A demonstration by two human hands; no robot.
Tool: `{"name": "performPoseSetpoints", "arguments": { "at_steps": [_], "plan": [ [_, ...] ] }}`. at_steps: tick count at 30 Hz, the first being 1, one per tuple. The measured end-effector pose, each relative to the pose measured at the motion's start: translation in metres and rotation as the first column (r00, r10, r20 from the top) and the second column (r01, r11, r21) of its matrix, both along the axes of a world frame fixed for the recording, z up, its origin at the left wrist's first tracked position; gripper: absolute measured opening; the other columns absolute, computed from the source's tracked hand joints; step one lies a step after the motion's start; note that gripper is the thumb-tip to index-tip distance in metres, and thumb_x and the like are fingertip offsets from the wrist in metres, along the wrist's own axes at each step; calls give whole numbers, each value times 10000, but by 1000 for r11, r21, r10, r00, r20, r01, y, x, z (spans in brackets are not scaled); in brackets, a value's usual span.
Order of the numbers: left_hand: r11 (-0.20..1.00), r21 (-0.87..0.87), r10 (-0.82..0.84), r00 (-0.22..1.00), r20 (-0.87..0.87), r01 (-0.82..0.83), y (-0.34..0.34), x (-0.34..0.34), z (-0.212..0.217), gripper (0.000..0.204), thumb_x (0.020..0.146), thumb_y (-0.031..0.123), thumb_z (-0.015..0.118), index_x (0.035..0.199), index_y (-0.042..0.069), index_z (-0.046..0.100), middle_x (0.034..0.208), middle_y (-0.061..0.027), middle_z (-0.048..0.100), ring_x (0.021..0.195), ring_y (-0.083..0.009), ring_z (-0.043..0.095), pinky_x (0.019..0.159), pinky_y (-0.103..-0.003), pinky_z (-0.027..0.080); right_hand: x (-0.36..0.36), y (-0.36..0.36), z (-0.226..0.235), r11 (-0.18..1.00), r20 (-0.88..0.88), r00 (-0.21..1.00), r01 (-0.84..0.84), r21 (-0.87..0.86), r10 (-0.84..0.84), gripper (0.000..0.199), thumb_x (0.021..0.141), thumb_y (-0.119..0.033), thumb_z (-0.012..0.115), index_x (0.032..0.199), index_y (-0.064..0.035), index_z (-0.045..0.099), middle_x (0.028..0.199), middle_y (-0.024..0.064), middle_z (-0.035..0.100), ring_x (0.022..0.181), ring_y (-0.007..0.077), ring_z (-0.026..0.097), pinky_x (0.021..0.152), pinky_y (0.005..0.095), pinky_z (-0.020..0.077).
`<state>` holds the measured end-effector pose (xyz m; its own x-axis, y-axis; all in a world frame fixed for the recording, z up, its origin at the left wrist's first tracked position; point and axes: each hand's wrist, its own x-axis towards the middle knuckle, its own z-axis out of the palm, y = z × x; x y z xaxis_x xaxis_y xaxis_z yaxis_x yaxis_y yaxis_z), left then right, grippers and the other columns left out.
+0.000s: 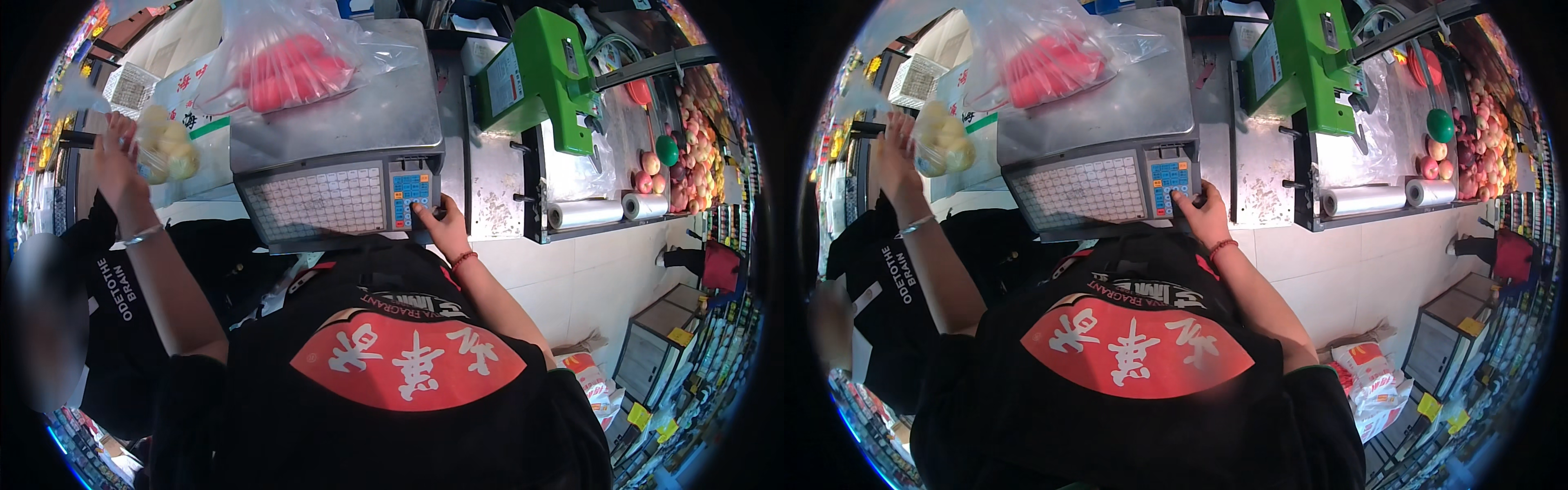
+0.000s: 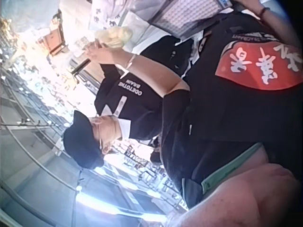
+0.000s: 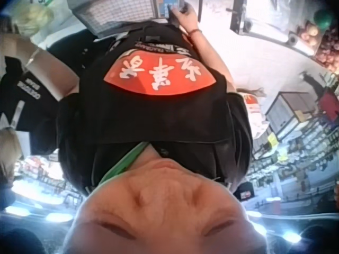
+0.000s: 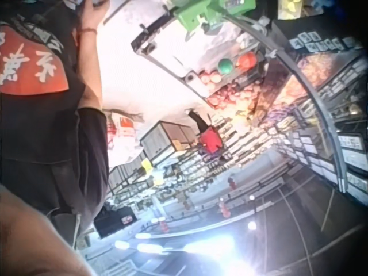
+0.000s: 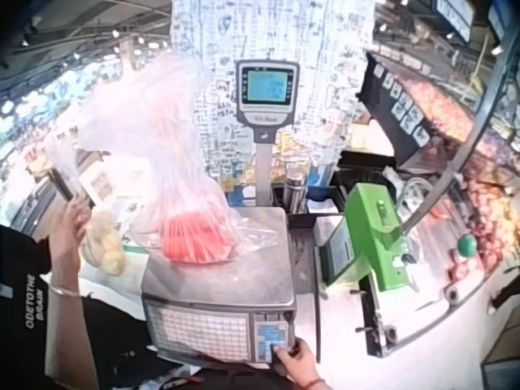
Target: The person selects bananas and other produce, places them in plastic bags, and weighs each bag on a digital scale. They then use a bag sealer to close the bags and apply price labels to the sealed produce.
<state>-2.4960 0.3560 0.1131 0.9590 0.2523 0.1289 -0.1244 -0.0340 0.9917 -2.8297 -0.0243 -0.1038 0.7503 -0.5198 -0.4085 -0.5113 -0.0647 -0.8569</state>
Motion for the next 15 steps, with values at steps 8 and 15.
{"name": "performPoseSetpoints", "arguments": {
  "at_steps": [8, 15],
  "plan": [
    [983, 14, -183, 983, -4, 183, -95, -101, -50, 442, 954, 124, 524, 1356, -20, 408, 1202, -142, 583, 1044, -205, 615, 950, -308, 452, 3, -1, 4, 1000, -46, 999, 2, -8, -2, 745, 764, -332, 777, 1275, 100, 449, 1077, 203, 634, 994, 253, 624, 871, 333, 493],
    [981, 8, -194, 980, 35, 194, -99, -122, -45, 351, 968, 95, 506, 1298, -16, 457, 1130, -113, 611, 997, -189, 626, 931, -312, 466, -9, 6, 1, 971, 20, 984, -172, -165, 178, 899, 717, -191, 826, 1388, 68, 287, 1248, 199, 544, 1163, 270, 541, 1001, 344, 424]
  ]
}}
